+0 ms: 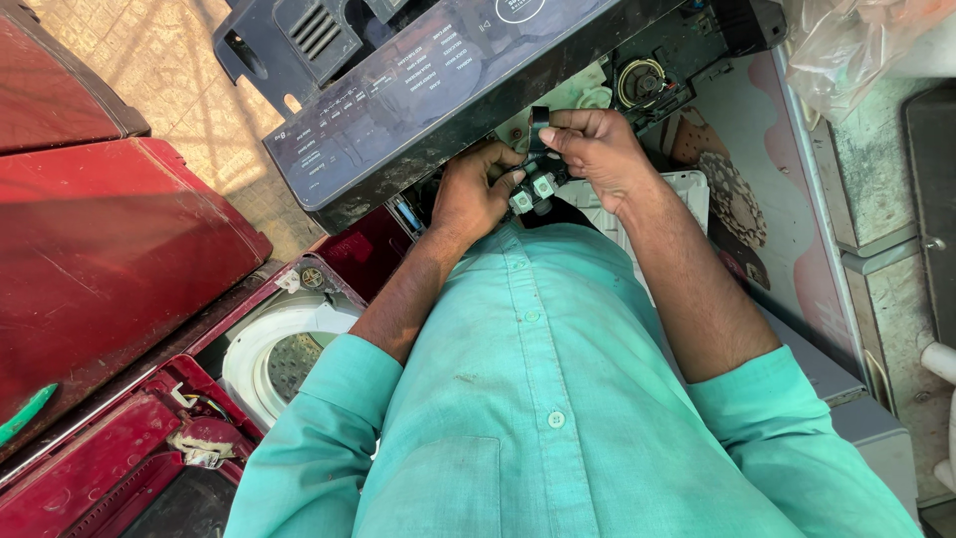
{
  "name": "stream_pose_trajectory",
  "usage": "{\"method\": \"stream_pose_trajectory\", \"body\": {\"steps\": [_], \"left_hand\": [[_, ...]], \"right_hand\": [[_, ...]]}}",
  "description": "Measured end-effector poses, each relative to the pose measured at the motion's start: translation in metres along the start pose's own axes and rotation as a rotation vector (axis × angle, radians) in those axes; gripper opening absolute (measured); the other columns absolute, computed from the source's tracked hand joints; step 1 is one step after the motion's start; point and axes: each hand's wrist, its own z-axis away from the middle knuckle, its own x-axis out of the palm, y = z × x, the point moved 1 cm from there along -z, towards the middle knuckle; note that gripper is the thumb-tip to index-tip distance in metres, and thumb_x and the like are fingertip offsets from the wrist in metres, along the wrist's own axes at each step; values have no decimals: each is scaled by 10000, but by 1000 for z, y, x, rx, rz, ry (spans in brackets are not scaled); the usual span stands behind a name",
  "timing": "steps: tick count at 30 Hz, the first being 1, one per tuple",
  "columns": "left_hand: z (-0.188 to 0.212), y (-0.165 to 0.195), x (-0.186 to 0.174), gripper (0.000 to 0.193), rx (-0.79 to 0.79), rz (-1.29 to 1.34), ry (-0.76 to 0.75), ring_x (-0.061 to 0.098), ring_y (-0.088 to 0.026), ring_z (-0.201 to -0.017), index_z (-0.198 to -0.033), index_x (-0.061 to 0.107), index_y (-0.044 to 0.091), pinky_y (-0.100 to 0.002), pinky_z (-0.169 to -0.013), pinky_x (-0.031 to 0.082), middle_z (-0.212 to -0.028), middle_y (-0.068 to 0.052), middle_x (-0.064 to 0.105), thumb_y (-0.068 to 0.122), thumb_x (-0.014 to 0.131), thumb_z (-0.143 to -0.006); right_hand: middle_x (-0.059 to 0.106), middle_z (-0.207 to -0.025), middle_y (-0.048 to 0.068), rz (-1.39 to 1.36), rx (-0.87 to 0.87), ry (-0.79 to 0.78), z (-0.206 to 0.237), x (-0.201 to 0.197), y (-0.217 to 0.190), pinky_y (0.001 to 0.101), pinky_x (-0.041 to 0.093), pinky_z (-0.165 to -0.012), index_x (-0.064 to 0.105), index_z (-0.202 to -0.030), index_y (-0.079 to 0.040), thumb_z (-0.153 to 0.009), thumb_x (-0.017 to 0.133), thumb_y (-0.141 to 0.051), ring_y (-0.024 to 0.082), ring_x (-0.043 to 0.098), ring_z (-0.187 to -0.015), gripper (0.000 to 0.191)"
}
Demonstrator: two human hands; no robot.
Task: The person works on the exposed control panel of a top-load washing machine, handling wires and a cylindrical capacitor inside the panel, wrapping a connection with electrical tape, and fitting the capacitor back into the panel. They then lift and reposition the control panel assembly onto the machine.
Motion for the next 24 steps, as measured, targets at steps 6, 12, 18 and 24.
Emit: {"method": "stream_pose_trajectory", "body": {"steps": [6, 12, 18, 24], "left_hand": [[8, 14, -5, 313, 136, -196, 66, 723, -258, -903, -1151, 671, 79, -392, -815, 581, -1047, -99, 713, 97, 781, -859], [1, 14, -3, 250, 220, -373, 100, 704, -317, -1031, -1169, 704, 141, -430, -902, 559, -1143, -106, 708, 167, 728, -922], [-6, 10, 3, 173, 87, -341, 97, 696, -340, -1011, -1116, 700, 89, -455, -880, 546, -1102, -127, 717, 160, 688, -958], [-19, 1, 6, 127, 4, -222, 28, 720, -325, -939, -1080, 692, 81, -433, -836, 558, -990, -126, 741, 157, 664, -982]], "right_hand": [[681, -713, -54, 795, -398, 206, -13, 14, -14, 236, 492, -587, 798, -1017, -35, -940, 753, -194, 27, 639, -630, 182], [617, -605, 27, 832, -390, 426, 16, 13, 0, 290, 454, -538, 798, -979, -25, -945, 763, -184, 100, 579, -542, 166], [716, -719, 28, 343, 55, -13, 38, 14, 35, 237, 404, -438, 456, -1513, -77, -963, 667, -139, 51, 516, -504, 593], [650, -686, 28, 237, 23, -43, 28, 24, 47, 230, 396, -433, 580, -1420, -9, -992, 650, -191, 64, 495, -493, 470]]}}
